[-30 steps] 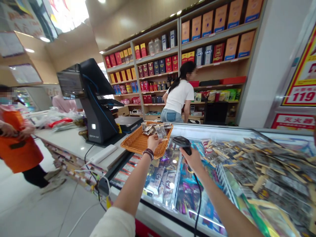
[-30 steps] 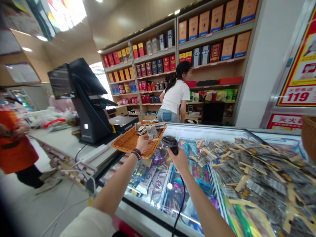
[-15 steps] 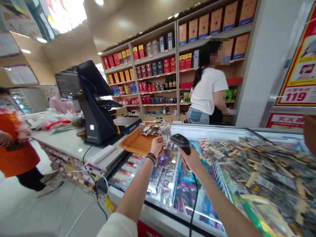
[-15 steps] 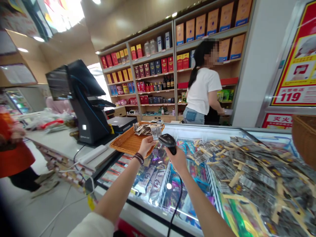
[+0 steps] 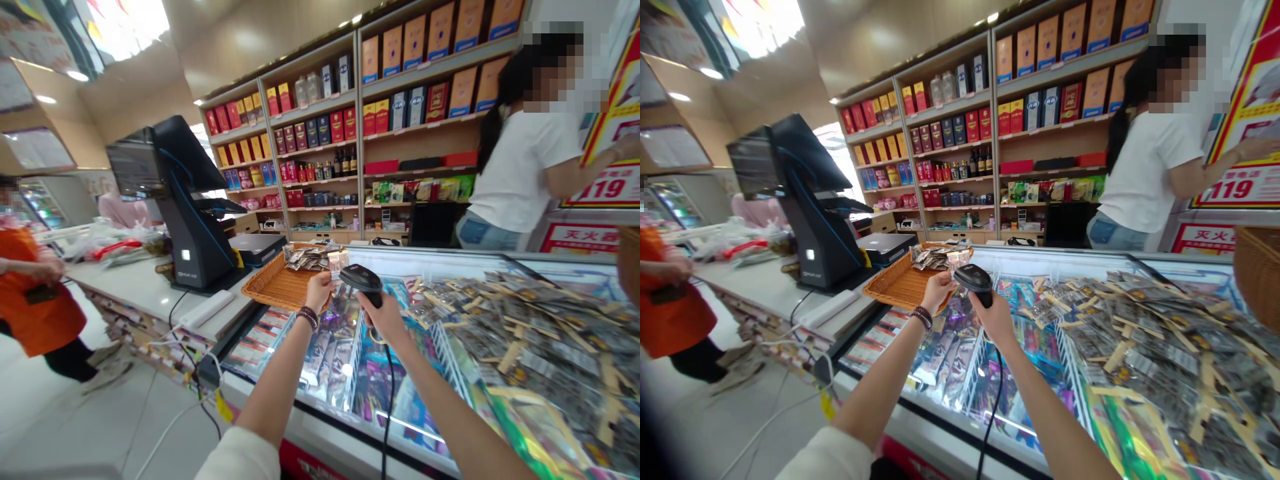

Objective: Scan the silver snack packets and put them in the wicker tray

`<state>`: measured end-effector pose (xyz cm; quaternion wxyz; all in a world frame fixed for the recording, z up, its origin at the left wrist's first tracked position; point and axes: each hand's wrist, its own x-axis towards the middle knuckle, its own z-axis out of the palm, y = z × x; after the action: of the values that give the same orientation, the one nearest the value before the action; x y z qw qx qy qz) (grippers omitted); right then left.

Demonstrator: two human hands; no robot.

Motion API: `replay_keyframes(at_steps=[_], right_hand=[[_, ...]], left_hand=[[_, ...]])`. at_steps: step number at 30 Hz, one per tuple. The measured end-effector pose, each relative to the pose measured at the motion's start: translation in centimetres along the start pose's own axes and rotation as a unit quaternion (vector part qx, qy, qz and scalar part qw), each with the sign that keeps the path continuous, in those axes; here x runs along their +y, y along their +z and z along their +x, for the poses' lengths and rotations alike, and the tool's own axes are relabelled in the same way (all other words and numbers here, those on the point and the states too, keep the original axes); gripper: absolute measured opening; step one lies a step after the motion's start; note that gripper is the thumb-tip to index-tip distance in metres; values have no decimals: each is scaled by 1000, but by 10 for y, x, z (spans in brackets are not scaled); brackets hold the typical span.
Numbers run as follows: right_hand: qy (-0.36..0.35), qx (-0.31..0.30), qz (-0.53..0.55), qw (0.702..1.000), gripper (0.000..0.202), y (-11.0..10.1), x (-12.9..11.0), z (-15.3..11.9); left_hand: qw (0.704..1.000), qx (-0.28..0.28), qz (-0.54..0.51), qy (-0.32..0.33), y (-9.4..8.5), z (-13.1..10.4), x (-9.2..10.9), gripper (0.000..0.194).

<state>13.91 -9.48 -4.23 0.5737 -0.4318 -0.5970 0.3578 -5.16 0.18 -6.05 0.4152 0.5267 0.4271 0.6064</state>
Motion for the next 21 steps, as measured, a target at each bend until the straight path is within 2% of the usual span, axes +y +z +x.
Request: replay_keyframes(at_steps=[8,12,15,17,19,21], right_hand=[[8,-8,13,1000,55,-4,-6,-3],[18,-2,23,1000,53,-19,-9,0],[29,2,-3,1000,52,-46,-10,6],[38,14,-19,999,50,-73,-12,10],[49,38,-32,998,49,-104,-16,12],[57,72,-45,995,49,-137,-21,11]], left_hand=[[1000,3,3,0,2,-1,1,22],[999,19,9,-25,2,1,2,28],[997,49,42,-42,10,7,5,31],[996,51,55,-40,25,13,7,33],[998,29,43,-46,49,19,9,34],[998,-7,4,-61,84,24,11,33]])
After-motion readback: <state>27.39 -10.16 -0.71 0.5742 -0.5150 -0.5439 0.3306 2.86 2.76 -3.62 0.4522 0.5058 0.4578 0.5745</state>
